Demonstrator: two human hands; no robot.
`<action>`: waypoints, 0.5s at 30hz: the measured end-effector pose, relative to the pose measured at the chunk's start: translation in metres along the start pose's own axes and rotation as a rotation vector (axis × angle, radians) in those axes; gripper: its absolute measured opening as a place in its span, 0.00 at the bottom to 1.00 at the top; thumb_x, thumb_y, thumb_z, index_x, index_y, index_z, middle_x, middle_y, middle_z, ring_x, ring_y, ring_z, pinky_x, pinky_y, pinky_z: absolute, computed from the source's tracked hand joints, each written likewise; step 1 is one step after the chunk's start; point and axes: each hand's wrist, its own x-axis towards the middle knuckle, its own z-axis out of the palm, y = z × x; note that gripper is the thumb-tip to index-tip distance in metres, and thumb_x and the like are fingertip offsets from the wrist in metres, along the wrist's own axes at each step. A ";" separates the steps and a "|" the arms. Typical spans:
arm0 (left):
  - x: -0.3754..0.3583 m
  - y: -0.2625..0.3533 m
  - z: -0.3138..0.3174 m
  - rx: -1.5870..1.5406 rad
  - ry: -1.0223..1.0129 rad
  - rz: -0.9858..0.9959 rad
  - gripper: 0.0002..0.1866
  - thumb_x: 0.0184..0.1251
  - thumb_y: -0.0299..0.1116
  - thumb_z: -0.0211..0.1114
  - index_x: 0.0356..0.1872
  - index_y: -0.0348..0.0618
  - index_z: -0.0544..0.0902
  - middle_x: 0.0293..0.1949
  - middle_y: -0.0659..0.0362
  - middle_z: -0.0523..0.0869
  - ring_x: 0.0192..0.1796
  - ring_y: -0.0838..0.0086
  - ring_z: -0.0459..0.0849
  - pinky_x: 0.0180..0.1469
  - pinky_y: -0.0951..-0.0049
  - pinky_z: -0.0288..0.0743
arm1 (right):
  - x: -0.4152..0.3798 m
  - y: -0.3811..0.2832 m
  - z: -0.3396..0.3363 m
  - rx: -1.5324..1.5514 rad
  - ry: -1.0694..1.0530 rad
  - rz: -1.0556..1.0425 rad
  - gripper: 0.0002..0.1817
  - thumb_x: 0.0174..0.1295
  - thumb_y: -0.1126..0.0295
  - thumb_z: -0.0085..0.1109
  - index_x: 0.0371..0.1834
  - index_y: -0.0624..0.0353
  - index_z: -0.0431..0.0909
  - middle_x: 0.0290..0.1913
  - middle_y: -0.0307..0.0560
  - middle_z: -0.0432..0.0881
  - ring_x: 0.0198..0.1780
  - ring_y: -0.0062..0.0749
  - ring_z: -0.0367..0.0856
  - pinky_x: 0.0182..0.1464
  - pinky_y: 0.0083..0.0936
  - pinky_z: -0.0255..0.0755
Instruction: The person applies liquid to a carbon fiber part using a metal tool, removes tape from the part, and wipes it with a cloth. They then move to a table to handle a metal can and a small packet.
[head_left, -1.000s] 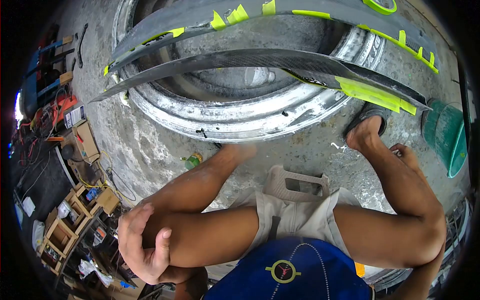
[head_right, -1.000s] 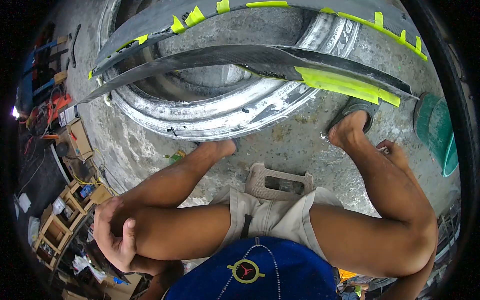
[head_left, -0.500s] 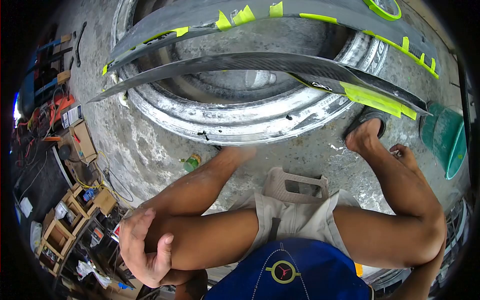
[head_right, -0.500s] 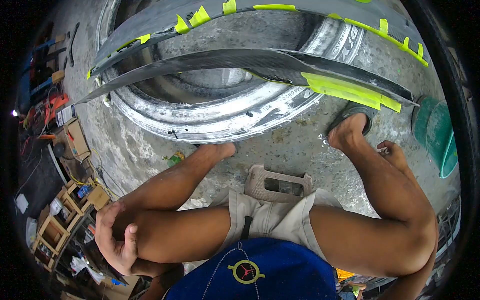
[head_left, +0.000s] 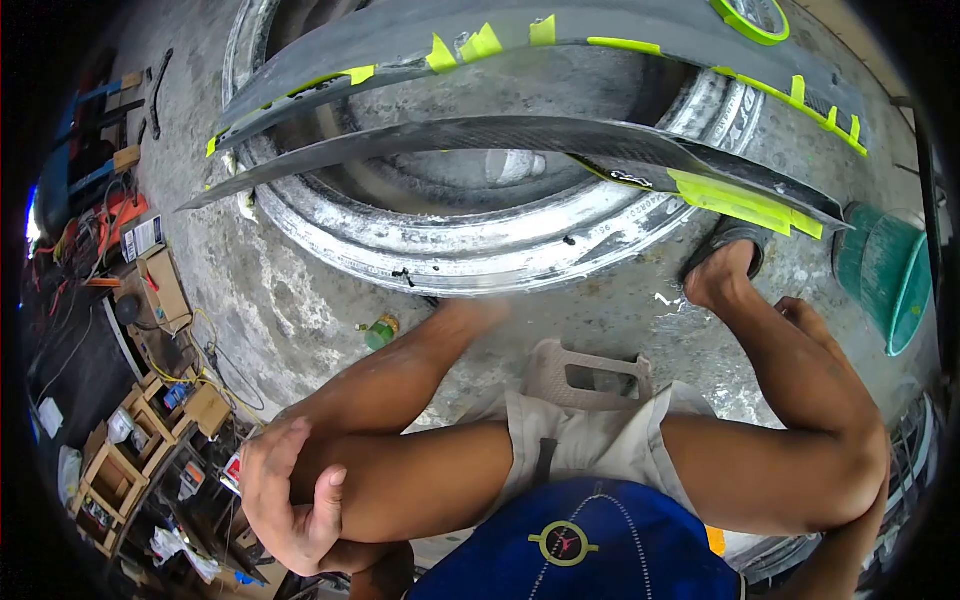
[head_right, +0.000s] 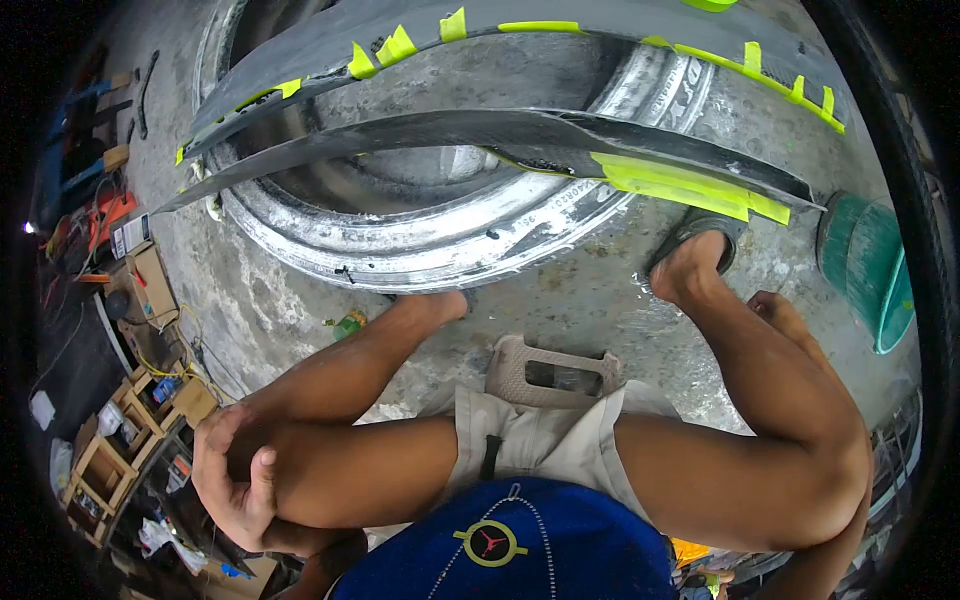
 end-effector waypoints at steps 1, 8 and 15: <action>0.004 0.003 0.001 -0.007 0.001 0.007 0.24 0.66 0.41 0.69 0.55 0.34 0.80 0.48 0.45 0.83 0.50 0.56 0.82 0.56 0.61 0.75 | 0.000 0.000 -0.002 0.004 0.002 -0.001 0.24 0.75 0.55 0.39 0.65 0.51 0.78 0.64 0.38 0.80 0.63 0.31 0.78 0.66 0.31 0.68; -0.003 0.003 0.003 -0.023 0.044 -0.113 0.23 0.66 0.41 0.69 0.55 0.35 0.80 0.48 0.47 0.83 0.49 0.58 0.82 0.56 0.62 0.74 | 0.005 0.005 -0.002 0.029 0.025 0.009 0.24 0.75 0.55 0.38 0.66 0.50 0.77 0.65 0.38 0.79 0.65 0.32 0.78 0.68 0.32 0.67; 0.000 0.002 -0.001 0.015 0.013 -0.127 0.26 0.62 0.41 0.71 0.57 0.35 0.80 0.48 0.44 0.85 0.46 0.51 0.82 0.51 0.57 0.74 | 0.010 0.008 -0.002 0.058 0.042 0.035 0.25 0.75 0.55 0.37 0.67 0.50 0.76 0.67 0.38 0.78 0.66 0.34 0.77 0.69 0.33 0.65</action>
